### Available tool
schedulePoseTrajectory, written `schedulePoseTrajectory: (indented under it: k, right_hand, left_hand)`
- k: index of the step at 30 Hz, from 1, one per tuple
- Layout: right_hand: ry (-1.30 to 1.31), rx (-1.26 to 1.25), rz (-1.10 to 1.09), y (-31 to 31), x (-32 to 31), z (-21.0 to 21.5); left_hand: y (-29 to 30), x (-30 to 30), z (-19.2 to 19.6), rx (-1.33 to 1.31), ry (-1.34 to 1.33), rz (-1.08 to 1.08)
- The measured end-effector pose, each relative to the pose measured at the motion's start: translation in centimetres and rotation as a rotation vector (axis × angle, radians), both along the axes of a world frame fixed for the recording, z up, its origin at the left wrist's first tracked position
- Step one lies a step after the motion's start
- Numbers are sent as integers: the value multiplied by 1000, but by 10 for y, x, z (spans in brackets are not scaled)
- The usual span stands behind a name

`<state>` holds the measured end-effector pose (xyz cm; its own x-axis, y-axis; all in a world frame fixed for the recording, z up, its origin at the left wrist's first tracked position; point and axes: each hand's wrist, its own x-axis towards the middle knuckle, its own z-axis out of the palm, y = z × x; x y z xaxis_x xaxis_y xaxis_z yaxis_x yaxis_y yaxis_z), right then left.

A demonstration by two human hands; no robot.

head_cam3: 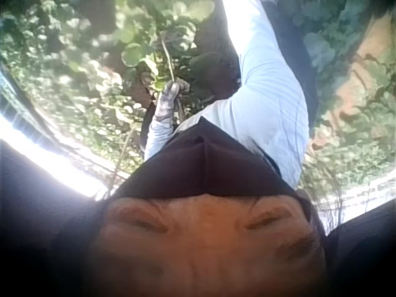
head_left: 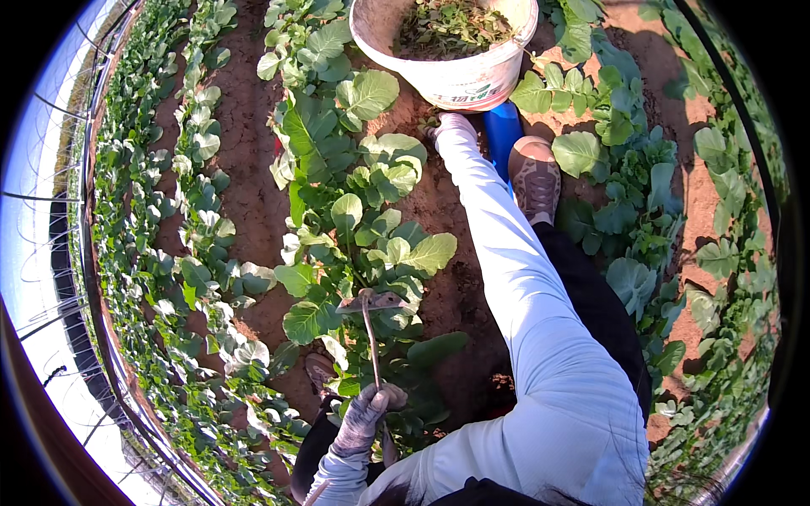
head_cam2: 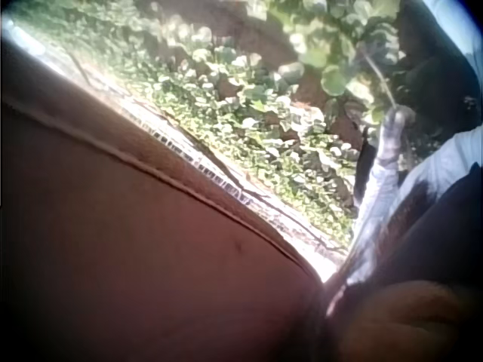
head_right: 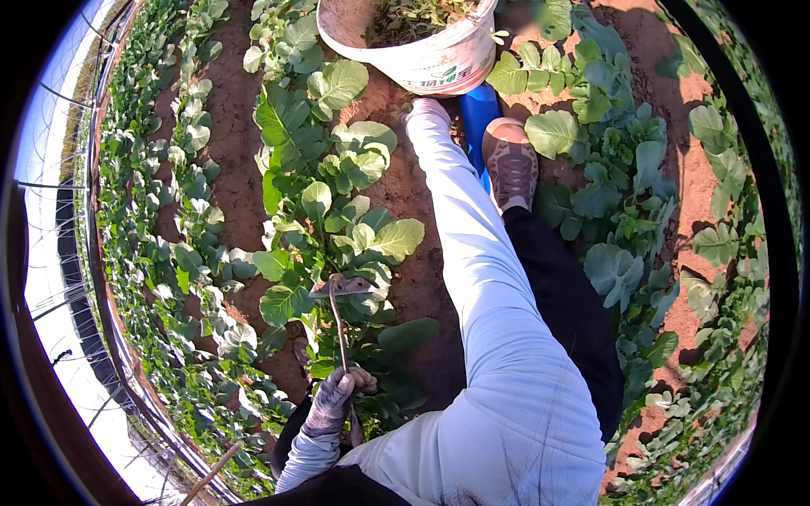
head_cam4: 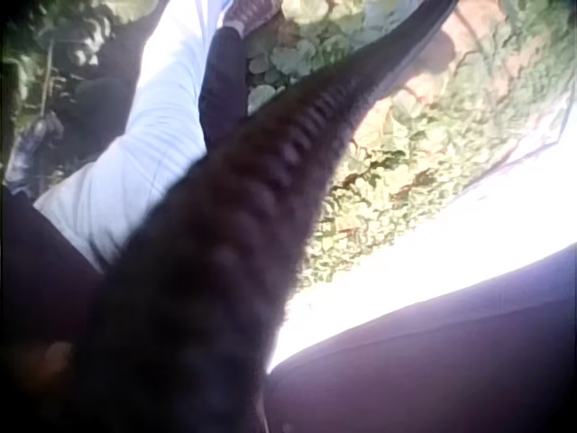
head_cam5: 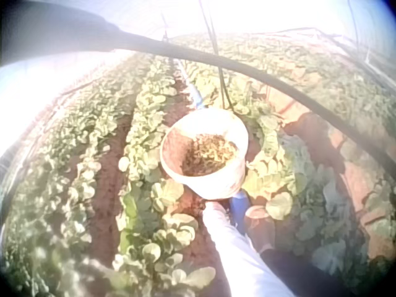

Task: The person uses a small hand hoe to loosen soil and remove weeds around rows of leafy green plants in a greenhouse. They pull the weeds by hand and place them into a nearby bucket.

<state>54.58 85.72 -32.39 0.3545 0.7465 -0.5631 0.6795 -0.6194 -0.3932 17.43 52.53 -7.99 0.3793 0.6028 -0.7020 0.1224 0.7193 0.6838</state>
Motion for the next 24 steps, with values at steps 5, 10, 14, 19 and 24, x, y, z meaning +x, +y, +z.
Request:
schedulePoseTrajectory:
  k: [5,10,14,19,24]
  right_hand:
    - [30,77,-149,0,-12,14]
    - [82,-109,-131,4,-14,38]
    - [55,-146,-119,3,-13,30]
    - [513,24,-413,-4,-7,-34]
    - [1046,560,-1024,-48,-13,15]
  left_hand:
    - [-2,-4,-5,19,-35,0]
    - [-2,-6,-5,14,-45,-5]
    - [-3,-8,-7,41,-36,-20]
    - [-6,-12,-10,47,-30,-11]
    - [-3,-12,-8,6,0,-38]
